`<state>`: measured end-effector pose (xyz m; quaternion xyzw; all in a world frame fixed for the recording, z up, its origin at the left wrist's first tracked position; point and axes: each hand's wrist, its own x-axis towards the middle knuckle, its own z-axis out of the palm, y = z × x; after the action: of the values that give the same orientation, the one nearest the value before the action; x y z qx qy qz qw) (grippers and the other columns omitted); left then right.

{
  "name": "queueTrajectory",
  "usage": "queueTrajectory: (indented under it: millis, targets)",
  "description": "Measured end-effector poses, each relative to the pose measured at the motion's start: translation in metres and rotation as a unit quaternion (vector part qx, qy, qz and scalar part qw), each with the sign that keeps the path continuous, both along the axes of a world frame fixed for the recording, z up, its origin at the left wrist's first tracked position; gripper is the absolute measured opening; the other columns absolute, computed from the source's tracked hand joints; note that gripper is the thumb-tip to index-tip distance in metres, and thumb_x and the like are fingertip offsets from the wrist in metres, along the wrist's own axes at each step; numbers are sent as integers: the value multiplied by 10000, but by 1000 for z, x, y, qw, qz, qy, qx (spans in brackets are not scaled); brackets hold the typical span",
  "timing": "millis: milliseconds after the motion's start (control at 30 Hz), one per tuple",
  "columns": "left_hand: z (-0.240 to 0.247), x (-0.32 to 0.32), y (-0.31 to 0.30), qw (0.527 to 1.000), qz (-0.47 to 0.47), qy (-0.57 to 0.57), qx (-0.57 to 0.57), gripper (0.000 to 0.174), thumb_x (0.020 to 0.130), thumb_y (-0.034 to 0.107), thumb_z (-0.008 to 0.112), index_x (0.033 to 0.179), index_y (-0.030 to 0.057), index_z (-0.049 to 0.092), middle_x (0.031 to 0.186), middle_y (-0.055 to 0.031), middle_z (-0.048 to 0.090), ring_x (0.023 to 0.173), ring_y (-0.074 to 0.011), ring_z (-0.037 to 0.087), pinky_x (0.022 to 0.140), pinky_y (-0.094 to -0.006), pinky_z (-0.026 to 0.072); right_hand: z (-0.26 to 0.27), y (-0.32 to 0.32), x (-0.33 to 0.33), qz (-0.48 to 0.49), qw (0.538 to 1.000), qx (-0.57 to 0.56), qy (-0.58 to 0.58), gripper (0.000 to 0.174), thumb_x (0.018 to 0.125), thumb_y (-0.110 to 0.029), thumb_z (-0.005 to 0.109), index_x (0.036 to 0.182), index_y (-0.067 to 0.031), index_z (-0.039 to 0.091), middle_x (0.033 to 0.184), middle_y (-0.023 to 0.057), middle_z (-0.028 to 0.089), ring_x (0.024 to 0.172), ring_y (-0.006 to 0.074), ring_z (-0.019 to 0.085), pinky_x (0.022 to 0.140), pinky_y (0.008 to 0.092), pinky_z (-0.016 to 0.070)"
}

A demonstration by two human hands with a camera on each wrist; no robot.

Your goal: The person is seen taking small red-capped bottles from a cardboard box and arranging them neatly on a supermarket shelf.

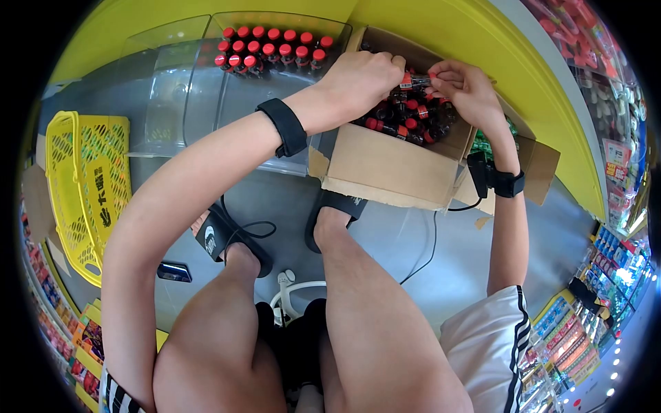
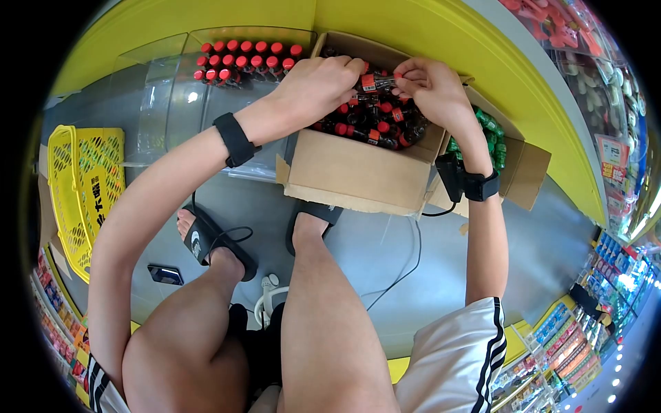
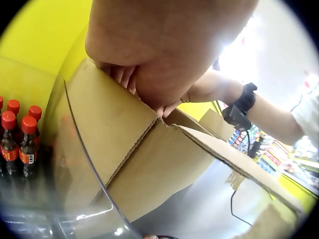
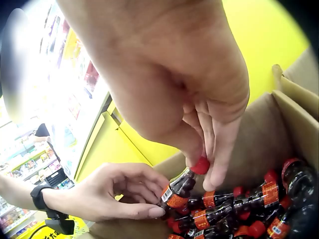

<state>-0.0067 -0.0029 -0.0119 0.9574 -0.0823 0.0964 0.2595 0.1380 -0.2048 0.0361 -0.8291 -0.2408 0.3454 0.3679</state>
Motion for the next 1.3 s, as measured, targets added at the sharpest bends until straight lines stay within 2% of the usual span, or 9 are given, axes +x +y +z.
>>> queueTrajectory:
  millis: [67, 333, 533, 733, 833, 900, 1033, 1200, 1300]
  targets:
    - [4, -3, 2, 1000, -5, -3, -3, 291, 925, 84, 767, 1152, -32, 627, 1070, -192, 681, 952, -414, 723, 772, -489, 596, -2, -1, 1, 3, 1000, -19, -1, 169, 1055, 43, 637, 1214, 89, 668, 1082, 148, 755, 990, 225, 795, 874, 330, 648]
    - [15, -11, 20, 998, -5, 6, -58, 310, 917, 90, 778, 1191, -27, 694, 1128, -192, 662, 1006, -411, 707, 851, -479, 596, 7, 4, -3, 20, 999, -24, 11, 197, 1053, 48, 636, 1245, 76, 666, 1127, 154, 754, 1021, 228, 789, 898, 333, 631]
    - [30, -29, 42, 997, 41, -23, -67, 292, 943, 172, 789, 1165, -8, 731, 1087, -160, 694, 940, -380, 721, 825, -454, 596, 21, 23, -15, 44, 997, 39, -42, 203, 1053, 47, 629, 1251, 59, 674, 1125, 150, 763, 1016, 222, 790, 909, 323, 618]
    - [22, -57, 72, 991, 80, -79, -68, 326, 942, 221, 808, 1172, 6, 722, 1076, -148, 703, 926, -365, 720, 805, -445, 589, 43, 68, -47, 78, 980, 58, -172, 207, 1048, 36, 618, 1243, 70, 681, 1060, 166, 793, 992, 221, 798, 899, 336, 618]
    - [16, -74, 84, 988, 102, -99, -63, 339, 936, 229, 819, 1177, 16, 712, 1078, -134, 703, 937, -353, 718, 794, -424, 592, 51, 92, -59, 109, 971, 52, -208, 194, 1045, 21, 624, 1221, 65, 695, 1054, 165, 804, 964, 238, 803, 884, 347, 620]
    - [9, -87, 92, 983, 114, -145, -11, 348, 930, 222, 827, 1192, 30, 705, 1092, -128, 698, 963, -348, 713, 801, -416, 596, 54, 105, -67, 155, 954, 62, -248, 179, 1035, -3, 653, 1198, 49, 708, 1041, 172, 803, 943, 266, 801, 867, 360, 619]
    - [-9, -109, 99, 975, 139, -170, -47, 360, 929, 193, 824, 1226, 33, 697, 1104, -130, 695, 983, -340, 704, 822, -423, 601, 67, 128, -85, 230, 932, 54, -274, 172, 1020, -29, 681, 1173, 43, 711, 1004, 193, 789, 920, 313, 787, 841, 378, 611]
    - [-22, -128, 98, 967, 148, -191, -79, 352, 934, 181, 819, 1225, 25, 696, 1102, -137, 701, 991, -331, 705, 837, -428, 602, 82, 154, -106, 326, 879, 13, -349, 164, 991, -73, 708, 1109, 41, 710, 935, 227, 748, 853, 404, 725, 780, 454, 578]
    - [-28, -134, 101, 961, 163, -199, -100, 349, 939, 174, 816, 1224, 17, 690, 1079, -144, 699, 988, -344, 705, 842, -437, 598, 86, 172, -114, 344, 879, 1, -331, 169, 975, -83, 718, 1094, 37, 717, 930, 228, 746, 853, 417, 718, 778, 471, 573]
